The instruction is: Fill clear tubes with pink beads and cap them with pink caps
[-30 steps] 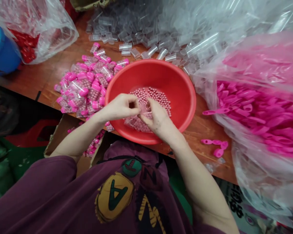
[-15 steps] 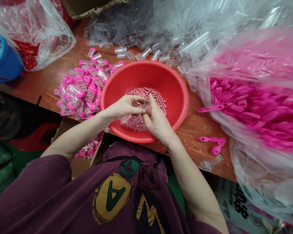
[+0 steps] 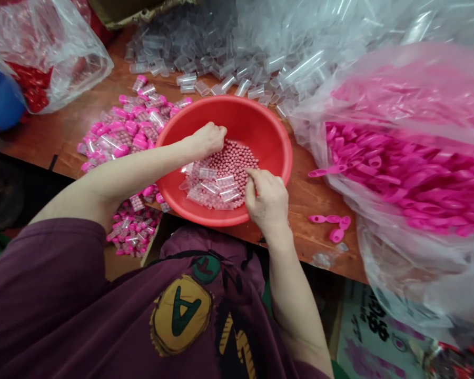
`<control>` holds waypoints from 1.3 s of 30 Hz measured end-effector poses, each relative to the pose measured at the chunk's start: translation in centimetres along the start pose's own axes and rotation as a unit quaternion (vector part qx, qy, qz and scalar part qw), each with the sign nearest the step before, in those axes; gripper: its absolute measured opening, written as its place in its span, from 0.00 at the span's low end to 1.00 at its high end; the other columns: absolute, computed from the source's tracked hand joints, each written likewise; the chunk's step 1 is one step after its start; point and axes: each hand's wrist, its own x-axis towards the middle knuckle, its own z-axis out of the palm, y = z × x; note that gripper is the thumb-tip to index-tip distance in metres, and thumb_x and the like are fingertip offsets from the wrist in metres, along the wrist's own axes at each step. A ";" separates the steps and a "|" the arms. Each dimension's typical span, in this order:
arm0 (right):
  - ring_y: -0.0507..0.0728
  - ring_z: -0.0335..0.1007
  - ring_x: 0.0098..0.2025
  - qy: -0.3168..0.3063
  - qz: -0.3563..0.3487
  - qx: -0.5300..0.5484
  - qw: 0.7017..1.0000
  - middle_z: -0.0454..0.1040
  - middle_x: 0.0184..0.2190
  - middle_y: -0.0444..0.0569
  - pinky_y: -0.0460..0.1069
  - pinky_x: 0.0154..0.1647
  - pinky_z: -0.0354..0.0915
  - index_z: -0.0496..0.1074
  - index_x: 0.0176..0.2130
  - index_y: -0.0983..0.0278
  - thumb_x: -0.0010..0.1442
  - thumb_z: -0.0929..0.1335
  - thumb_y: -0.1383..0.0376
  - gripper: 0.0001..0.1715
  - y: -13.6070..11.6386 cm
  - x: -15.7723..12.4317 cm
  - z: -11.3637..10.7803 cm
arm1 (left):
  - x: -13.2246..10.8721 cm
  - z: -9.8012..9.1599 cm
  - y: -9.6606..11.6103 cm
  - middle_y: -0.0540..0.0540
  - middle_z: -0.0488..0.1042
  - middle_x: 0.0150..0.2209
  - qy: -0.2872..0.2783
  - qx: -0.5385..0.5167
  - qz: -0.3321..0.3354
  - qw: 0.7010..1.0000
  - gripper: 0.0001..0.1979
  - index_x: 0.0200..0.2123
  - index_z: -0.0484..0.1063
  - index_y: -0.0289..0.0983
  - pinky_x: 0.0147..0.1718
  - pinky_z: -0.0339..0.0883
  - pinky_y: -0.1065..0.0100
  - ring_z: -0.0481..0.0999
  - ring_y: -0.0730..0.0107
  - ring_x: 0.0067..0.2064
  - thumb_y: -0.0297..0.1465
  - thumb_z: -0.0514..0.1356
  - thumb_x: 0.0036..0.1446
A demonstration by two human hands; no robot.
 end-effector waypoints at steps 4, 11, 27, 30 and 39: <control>0.66 0.86 0.49 0.029 0.010 0.022 0.999 0.88 0.46 0.57 0.63 0.52 0.77 0.82 0.54 0.61 0.77 0.62 0.63 0.20 0.0 -0.1 0.2 | 1.2 0.2 3.6 0.24 0.83 0.52 -0.041 -0.036 0.044 0.998 0.21 0.51 0.86 0.26 0.56 0.69 0.55 0.84 0.44 0.56 0.17 0.53 0.66; 0.65 0.86 0.49 0.120 0.028 0.103 0.987 0.87 0.47 0.55 0.64 0.55 0.80 0.81 0.54 0.58 0.77 0.63 0.60 0.17 0.4 -0.4 0.7 | 1.9 1.3 10.5 0.40 0.82 0.38 -0.011 -0.350 0.036 0.936 0.07 0.34 0.82 0.36 0.50 0.68 0.60 0.81 0.54 0.46 0.19 0.67 0.56; 0.61 0.84 0.46 0.055 0.019 0.174 0.983 0.84 0.50 0.53 0.63 0.53 0.81 0.82 0.53 0.55 0.74 0.65 0.64 0.17 -0.8 1.8 -3.9 | -10.2 -3.9 9.1 0.45 0.84 0.42 -0.079 -0.874 -0.112 0.465 0.17 0.48 0.80 0.36 0.39 0.74 0.67 0.83 0.69 0.41 0.19 0.67 0.55; 0.64 0.82 0.54 -0.059 -0.049 0.172 0.982 0.80 0.56 0.56 0.65 0.58 0.80 0.80 0.60 0.57 0.70 0.65 0.68 0.24 -1.9 3.2 -3.6 | -11.1 -3.6 9.4 0.46 0.84 0.37 -0.057 -0.886 -0.124 0.442 0.13 0.44 0.78 0.36 0.32 0.70 0.68 0.83 0.70 0.35 0.19 0.62 0.57; 0.62 0.81 0.50 -0.122 -0.080 0.187 0.972 0.80 0.50 0.52 0.61 0.55 0.80 0.82 0.52 0.55 0.69 0.70 0.66 0.14 -1.8 3.5 -2.7 | -11.8 -2.8 10.1 0.45 0.77 0.28 -0.024 -0.892 -0.190 0.409 0.21 0.36 0.76 0.34 0.28 0.65 0.70 0.73 0.73 0.26 0.42 0.55 0.78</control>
